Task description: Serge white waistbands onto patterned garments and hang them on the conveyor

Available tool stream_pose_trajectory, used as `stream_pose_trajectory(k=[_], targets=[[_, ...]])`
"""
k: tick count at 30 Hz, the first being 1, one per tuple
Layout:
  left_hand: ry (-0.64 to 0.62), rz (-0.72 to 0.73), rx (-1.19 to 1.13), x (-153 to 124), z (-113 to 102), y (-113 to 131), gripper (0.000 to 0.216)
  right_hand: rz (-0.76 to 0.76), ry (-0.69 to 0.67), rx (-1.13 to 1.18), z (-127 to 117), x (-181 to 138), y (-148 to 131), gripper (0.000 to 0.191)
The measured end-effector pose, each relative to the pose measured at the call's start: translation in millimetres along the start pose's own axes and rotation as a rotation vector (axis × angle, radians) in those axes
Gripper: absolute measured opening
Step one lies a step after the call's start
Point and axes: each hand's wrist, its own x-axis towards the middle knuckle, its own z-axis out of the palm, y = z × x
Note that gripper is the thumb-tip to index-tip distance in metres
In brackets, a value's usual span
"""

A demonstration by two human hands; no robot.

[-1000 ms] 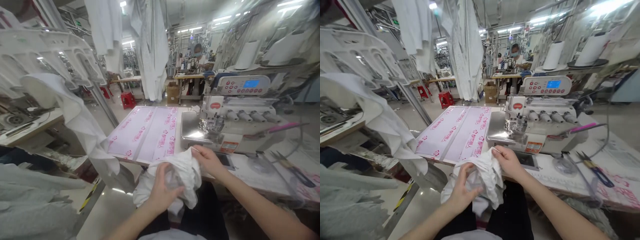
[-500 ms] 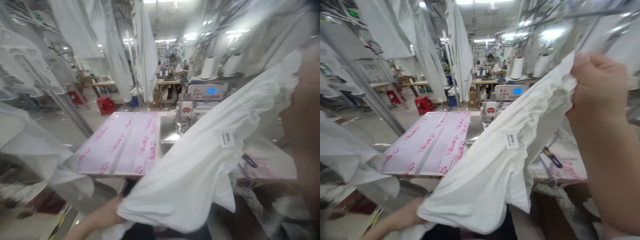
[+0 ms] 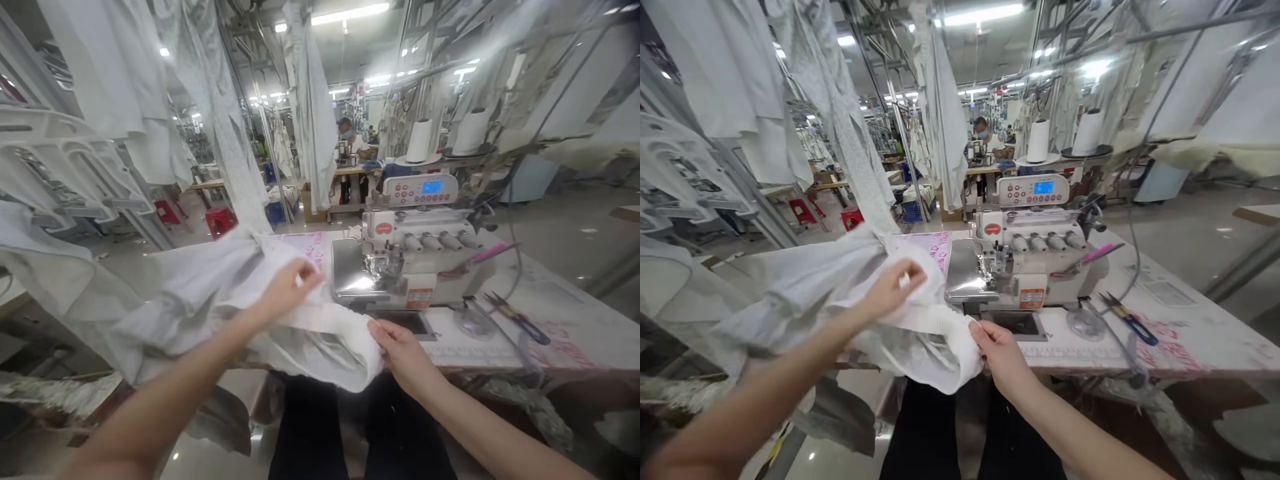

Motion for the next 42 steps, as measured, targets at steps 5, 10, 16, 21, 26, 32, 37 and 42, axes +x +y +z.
stream_pose_trajectory(k=[5,10,16,21,26,32,37,42], targets=[[-0.185,-0.070,0.106,-44.8,14.5,-45.5,0.043,-0.043,-0.040,-0.280,-9.8,9.9,12.2,0.038],[-0.475,-0.135,0.020,-36.4,24.4,-53.6,0.045,-0.237,-0.042,-0.599,4.2,7.8,-9.2,0.040],[-0.451,-0.173,0.113,-24.5,-54.4,-80.1,0.037,-0.109,0.233,-0.720,-35.1,0.2,-16.4,0.038],[-0.471,-0.120,0.313,-6.0,-108.1,-105.4,0.039,-0.154,0.309,-0.844,-54.7,-22.5,35.8,0.042],[-0.567,-0.056,0.159,-1.2,-71.6,-63.5,0.031,-0.384,0.016,-1.160,-34.5,-26.6,34.1,0.036],[-0.546,0.302,0.189,-6.8,-46.0,-34.3,0.026,-0.359,-0.089,-1.093,10.3,10.0,-1.0,0.046],[-0.319,0.429,0.284,-21.4,-45.9,-43.2,0.022,-0.330,-0.189,-1.024,44.1,41.9,5.3,0.029],[0.033,-0.038,0.125,-66.9,-17.0,-68.9,0.025,-0.484,-0.123,-1.000,54.5,42.4,-0.1,0.037]])
